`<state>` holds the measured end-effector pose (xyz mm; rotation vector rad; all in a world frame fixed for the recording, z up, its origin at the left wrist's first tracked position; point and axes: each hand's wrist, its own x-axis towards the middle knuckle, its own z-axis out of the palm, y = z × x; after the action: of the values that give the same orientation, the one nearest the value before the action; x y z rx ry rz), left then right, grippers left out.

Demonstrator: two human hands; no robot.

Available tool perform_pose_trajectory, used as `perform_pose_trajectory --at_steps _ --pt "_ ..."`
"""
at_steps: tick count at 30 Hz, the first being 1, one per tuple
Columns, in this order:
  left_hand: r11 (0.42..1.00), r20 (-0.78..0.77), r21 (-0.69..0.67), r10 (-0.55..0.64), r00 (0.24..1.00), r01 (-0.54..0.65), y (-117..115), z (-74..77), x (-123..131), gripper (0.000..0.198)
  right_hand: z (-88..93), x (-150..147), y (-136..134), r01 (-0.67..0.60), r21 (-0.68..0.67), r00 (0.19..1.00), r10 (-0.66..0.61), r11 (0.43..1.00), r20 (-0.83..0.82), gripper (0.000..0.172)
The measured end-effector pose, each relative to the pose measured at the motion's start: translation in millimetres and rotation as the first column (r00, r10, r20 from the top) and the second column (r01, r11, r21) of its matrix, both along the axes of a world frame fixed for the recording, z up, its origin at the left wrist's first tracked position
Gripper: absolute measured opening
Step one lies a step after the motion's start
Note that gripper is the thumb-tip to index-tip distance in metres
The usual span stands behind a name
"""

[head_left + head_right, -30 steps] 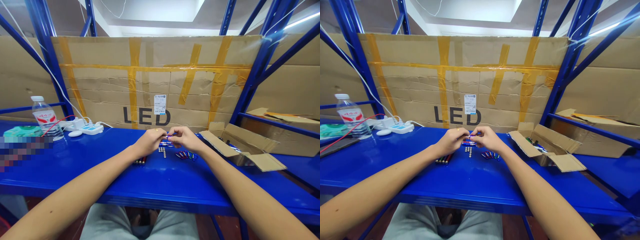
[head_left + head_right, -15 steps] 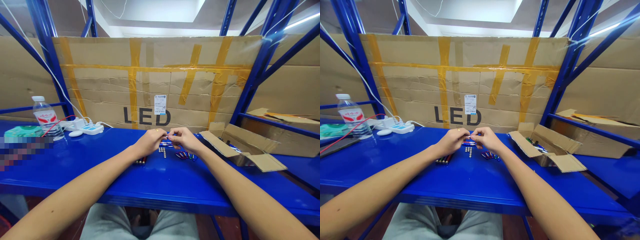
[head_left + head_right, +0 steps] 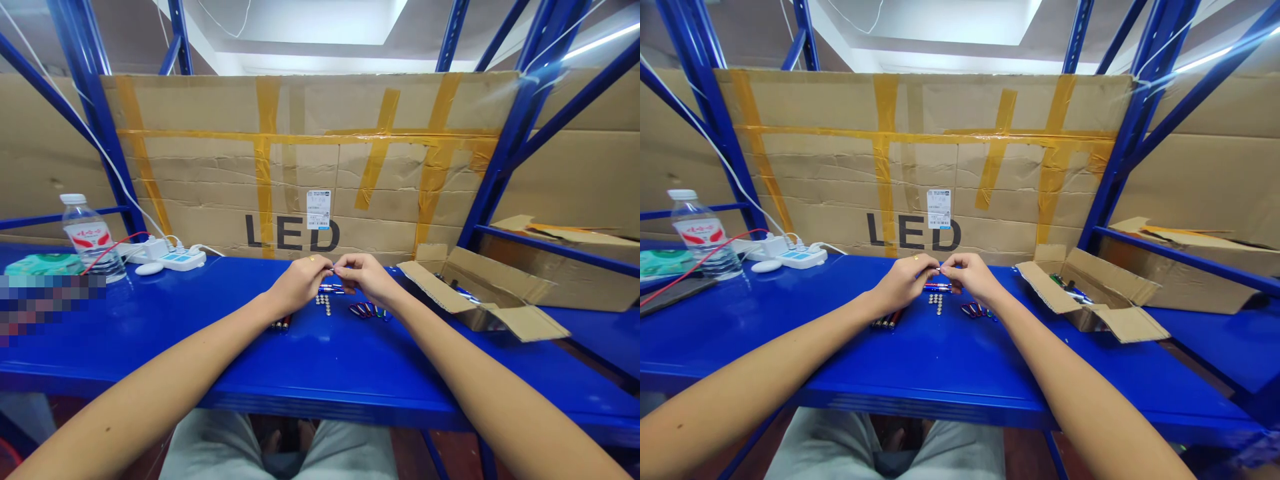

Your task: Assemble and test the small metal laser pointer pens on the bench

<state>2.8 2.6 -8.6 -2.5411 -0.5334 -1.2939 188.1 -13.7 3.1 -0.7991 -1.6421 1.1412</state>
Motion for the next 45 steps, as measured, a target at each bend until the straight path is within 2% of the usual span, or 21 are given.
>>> perform_pose_trajectory --at_steps 11,17,20,22,26,28,31,34,37,38,39,40,41,43,45 --pt "0.995 0.131 -0.103 0.024 0.991 -0.011 -1.3 0.3 4.7 0.009 -2.8 0.4 4.9 0.087 0.074 0.996 -0.089 0.993 0.017 0.029" --pt "0.988 0.13 -0.15 0.049 0.99 -0.029 -2.8 1.9 5.7 0.009 -2.8 0.0 6.1 0.088 0.052 0.995 -0.086 0.995 -0.041 0.027" --pt "0.983 0.112 -0.181 0.043 0.993 -0.023 -3.0 0.4 6.0 0.01 -2.8 -2.5 5.8 0.123 0.006 0.989 -0.122 0.992 -0.086 0.025" --pt "0.979 0.08 -0.2 0.048 0.996 -0.031 -4.1 -1.2 6.8 0.02 -3.3 -4.9 5.3 0.153 -0.033 0.98 -0.156 0.988 -0.122 0.026" --pt "0.973 -0.02 -0.201 0.109 0.994 -0.111 -7.7 -3.7 10.2 0.054 -5.4 -10.4 3.7 0.17 -0.121 0.963 -0.191 0.978 -0.19 0.028" --pt "0.968 -0.06 -0.195 0.15 0.987 -0.159 -9.1 -3.9 11.7 0.061 -7.2 -12.8 2.8 0.169 -0.162 0.956 -0.202 0.972 -0.211 0.028" --pt "0.965 -0.109 -0.177 0.177 0.978 -0.194 -10.0 -2.9 12.2 0.059 -10.3 -14.8 2.8 0.168 -0.177 0.954 -0.205 0.97 -0.22 0.027" --pt "0.968 -0.151 -0.134 0.193 0.969 -0.214 -8.9 -2.2 11.2 0.06 -11.0 -13.3 5.0 0.162 -0.153 0.963 -0.191 0.975 -0.193 0.025" --pt "0.967 -0.173 -0.074 0.227 0.958 -0.243 -4.9 -2.9 8.8 0.058 -5.1 -4.1 7.6 0.237 0.002 0.971 -0.237 0.972 0.019 0.02" --pt "0.967 -0.17 -0.05 0.24 0.956 -0.252 -3.0 -3.1 7.6 0.058 -1.8 0.8 7.8 0.269 0.107 0.948 -0.283 0.957 0.149 0.019" --pt "0.966 -0.163 -0.028 0.25 0.954 -0.258 -1.0 -3.1 6.2 0.059 1.7 6.3 7.5 0.291 0.238 0.89 -0.353 0.927 0.287 0.018" --pt "0.965 -0.151 -0.01 0.257 0.955 -0.261 1.0 -2.8 4.5 0.06 5.2 11.7 6.4 0.267 0.36 0.807 -0.412 0.894 0.423 0.02" --pt "0.965 -0.137 0.0 0.26 0.956 -0.263 2.7 -2.2 2.9 0.061 8.3 16.6 4.7 0.192 0.413 0.715 -0.415 0.89 0.562 0.019" --pt "0.966 -0.111 -0.002 0.258 0.96 -0.26 4.7 -0.2 -0.2 0.062 12.6 23.1 -0.1 0.053 0.371 0.505 -0.345 0.927 0.791 0.012" --pt "0.967 -0.089 -0.032 0.25 0.964 -0.253 4.5 2.1 -2.1 0.062 14.0 24.1 -5.3 -0.004 0.269 0.317 -0.254 0.963 0.914 0.004"
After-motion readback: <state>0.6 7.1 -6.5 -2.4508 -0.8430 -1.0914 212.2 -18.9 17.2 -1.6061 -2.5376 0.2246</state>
